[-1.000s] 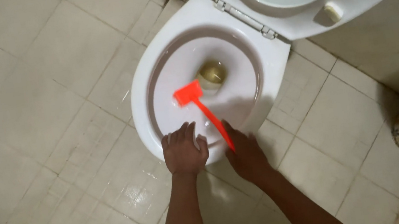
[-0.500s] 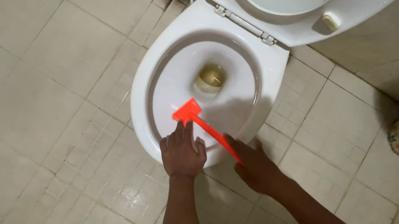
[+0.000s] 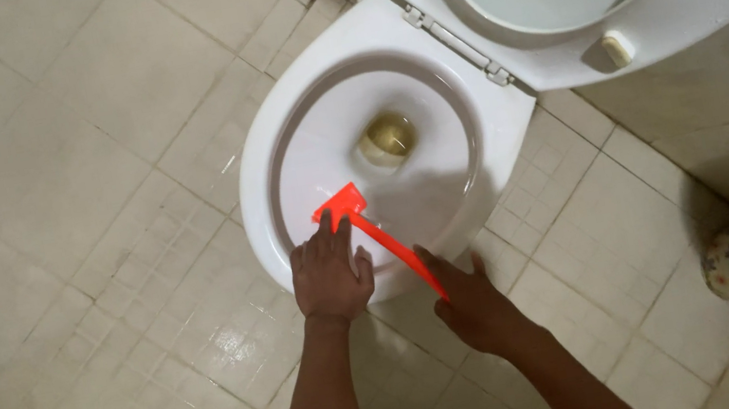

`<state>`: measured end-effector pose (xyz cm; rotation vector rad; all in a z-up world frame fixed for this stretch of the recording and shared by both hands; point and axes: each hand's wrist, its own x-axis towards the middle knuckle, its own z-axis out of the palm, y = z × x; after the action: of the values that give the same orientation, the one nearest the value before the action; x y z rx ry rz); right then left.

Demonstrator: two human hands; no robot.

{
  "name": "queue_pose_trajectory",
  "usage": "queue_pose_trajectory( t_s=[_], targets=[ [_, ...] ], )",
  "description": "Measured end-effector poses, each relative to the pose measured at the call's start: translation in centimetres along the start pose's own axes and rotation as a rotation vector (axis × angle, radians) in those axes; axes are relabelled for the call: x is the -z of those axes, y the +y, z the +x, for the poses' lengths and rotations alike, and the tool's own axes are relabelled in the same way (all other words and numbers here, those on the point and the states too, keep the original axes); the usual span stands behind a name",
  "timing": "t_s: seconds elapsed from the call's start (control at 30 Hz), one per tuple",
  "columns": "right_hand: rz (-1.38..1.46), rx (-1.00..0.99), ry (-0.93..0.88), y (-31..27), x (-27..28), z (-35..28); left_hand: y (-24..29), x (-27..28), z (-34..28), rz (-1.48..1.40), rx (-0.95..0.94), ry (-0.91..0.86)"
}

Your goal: The person pours a blue cleaning liquid from a bottle into the toilet bowl. They then use a red toilet brush to scrub the inside of the bowl, moving the brush around the rim and the water surface.

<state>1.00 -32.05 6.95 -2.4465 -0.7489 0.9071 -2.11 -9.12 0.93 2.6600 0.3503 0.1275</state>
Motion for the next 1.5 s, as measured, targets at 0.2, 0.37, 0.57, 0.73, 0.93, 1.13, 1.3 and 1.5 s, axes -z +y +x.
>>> queue_pose_trajectory(
  t_s=[0.2, 0.37, 0.57, 0.73, 0.93, 1.13, 1.3, 1.5],
  targets=[
    [-0.01, -0.031, 0.01, -0.1, -0.6, 1.4, -0.1, 0.2, 0.1, 0.019, -0.001, -0.021],
    [-0.065, 0.079, 0.119, 0.4, -0.7, 5.4, 0.2, 0.8, 0.2, 0.026, 0.023, -0.083],
    [-0.157, 0.119, 0.37, 2.5, -2.8, 7.8, 0.3, 1.1, 0.4, 0.07, 0.041, -0.153],
    [-0.2, 0.073, 0.379, 1.3, -2.2, 7.6, 0.4, 1.1, 0.5, 0.095, 0.076, -0.19],
    [-0.271, 0.072, 0.53, 1.2, -3.3, 8.5, 0.3, 1.2, 0.4, 0.07, 0.074, -0.178],
    [-0.298, 0.027, 0.522, 1.3, -3.1, 8.5, 0.4, 0.7, 0.0, 0.046, 0.035, -0.008],
    [-0.223, 0.058, 0.509, 1.5, -2.9, 8.5, 0.1, 0.2, -0.3, -0.007, 0.026, 0.012],
    [-0.185, 0.103, 0.569, 2.5, -3.4, 8.7, 0.0, -0.2, -0.1, 0.012, 0.035, 0.015]
  ],
)
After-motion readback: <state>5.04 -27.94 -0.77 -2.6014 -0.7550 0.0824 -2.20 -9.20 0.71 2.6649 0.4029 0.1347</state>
